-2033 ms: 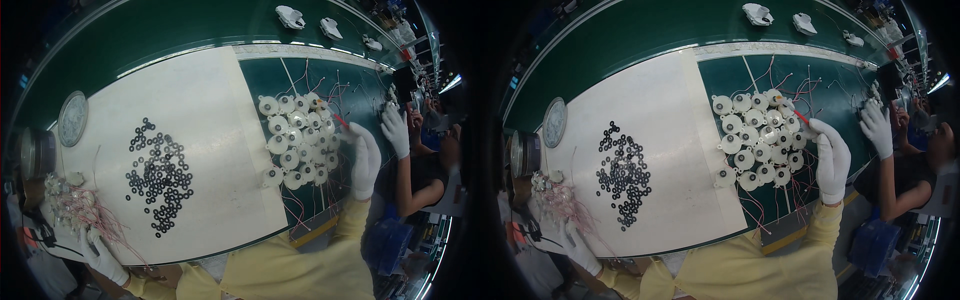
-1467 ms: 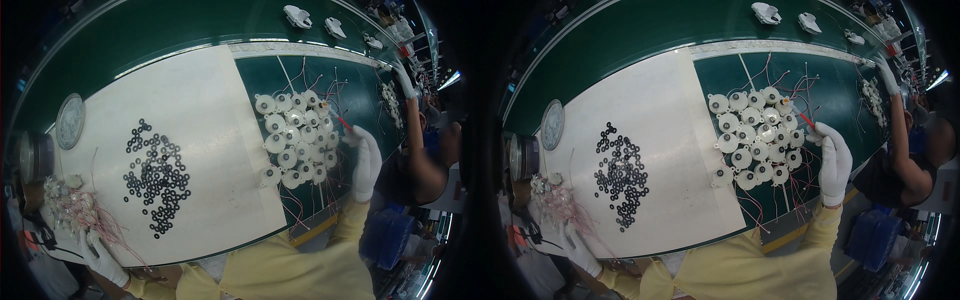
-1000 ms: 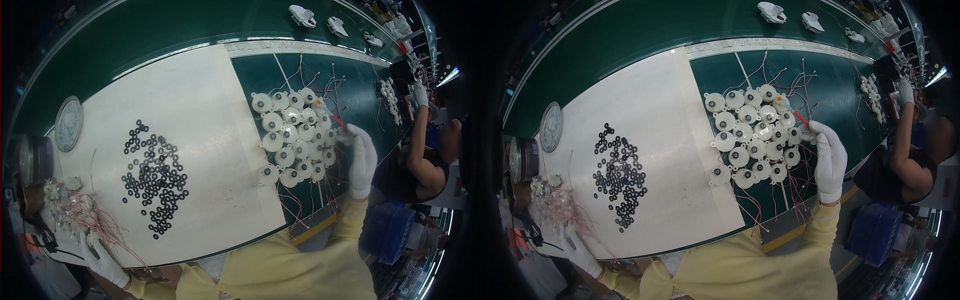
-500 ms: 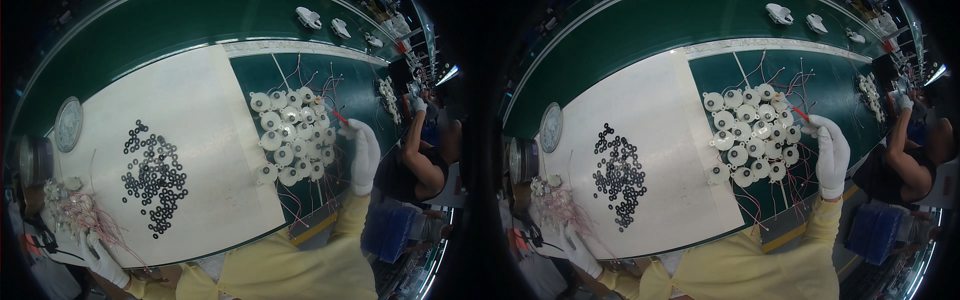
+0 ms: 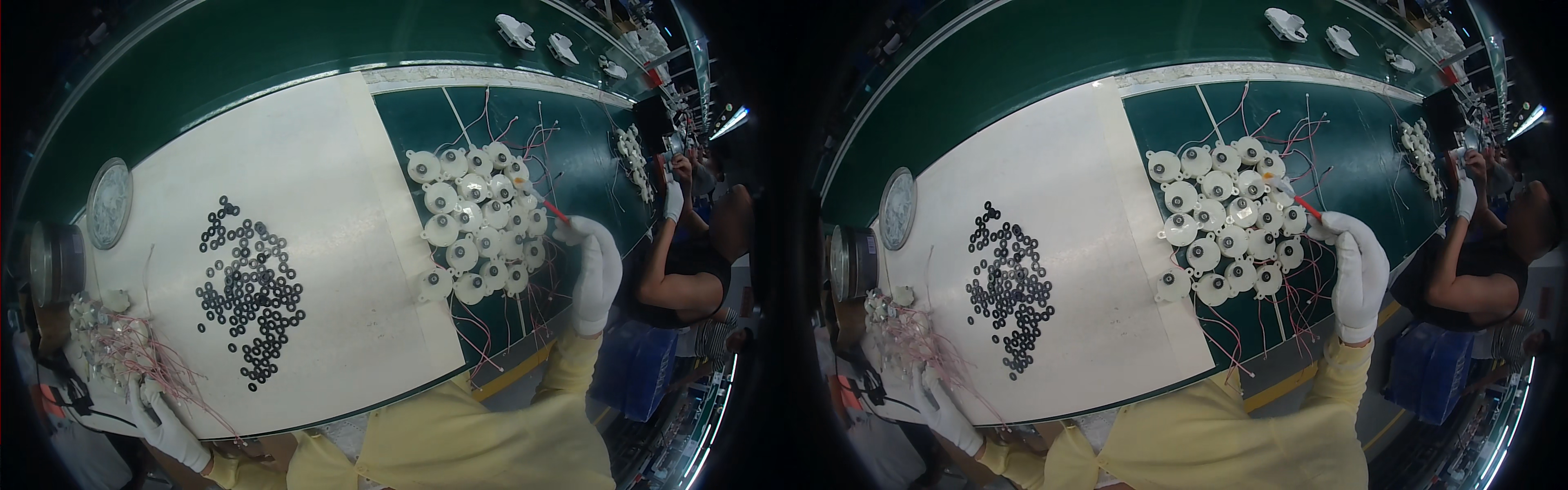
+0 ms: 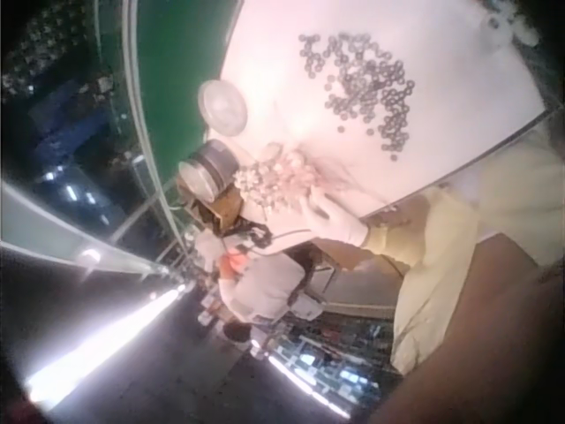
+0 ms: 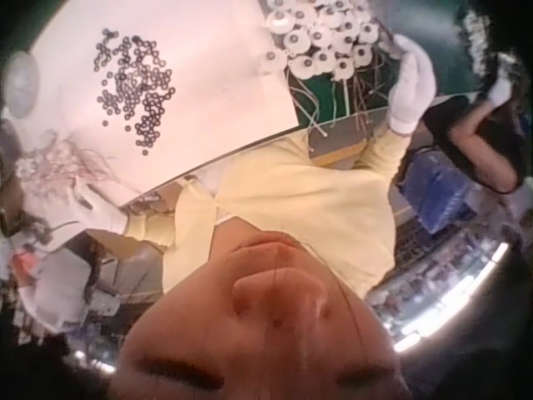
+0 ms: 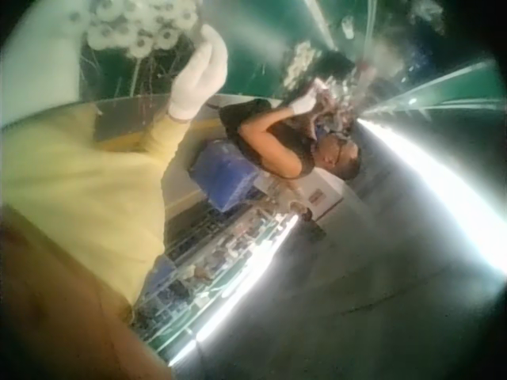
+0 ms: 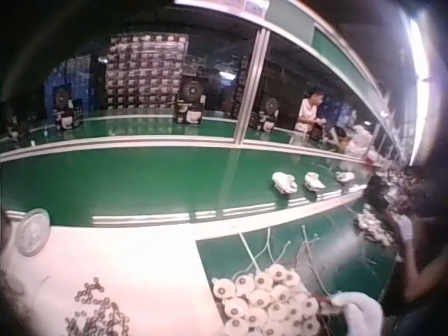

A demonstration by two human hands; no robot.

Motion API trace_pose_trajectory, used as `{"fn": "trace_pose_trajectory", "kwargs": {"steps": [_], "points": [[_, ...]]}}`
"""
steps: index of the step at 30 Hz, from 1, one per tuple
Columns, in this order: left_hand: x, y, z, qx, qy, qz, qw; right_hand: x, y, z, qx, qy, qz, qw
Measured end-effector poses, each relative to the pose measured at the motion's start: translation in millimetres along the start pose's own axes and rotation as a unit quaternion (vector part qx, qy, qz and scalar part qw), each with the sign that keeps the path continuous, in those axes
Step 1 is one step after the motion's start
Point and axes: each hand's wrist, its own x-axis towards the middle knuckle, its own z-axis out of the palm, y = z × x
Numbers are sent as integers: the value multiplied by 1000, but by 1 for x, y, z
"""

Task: The person assembles small white electronic components by inserting black washers into the center of each unit. They use a small brush to apply a white substance to the components and place them on a green board.

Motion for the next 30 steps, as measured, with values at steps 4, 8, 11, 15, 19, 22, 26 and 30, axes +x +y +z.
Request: {"fn": "trace_pose_trajectory", "kwargs": {"steps": [4,8,11,15,19,22,26,30], "points": [[0,7,2,17,1,6,1000,-1,-5,8,-2,-17,-15,1000],[1,6,1,29,3,9,1000,-4,-2,9,-10,-22,-10,1000],[0,7,1,39,4,10,999,-7,0,10,-6,-26,-11,1000],[0,8,1,53,4,15,998,-14,3,10,0,-30,3,1000],[0,8,2,35,5,16,999,-17,4,8,3,-38,-4,999],[0,8,2,38,6,24,999,-18,4,4,2,-45,-12,999],[1,9,3,35,3,25,999,-20,4,1,-3,-32,-18,999],[-1,10,2,46,6,26,999,-21,5,0,0,-23,-23,999]]}}
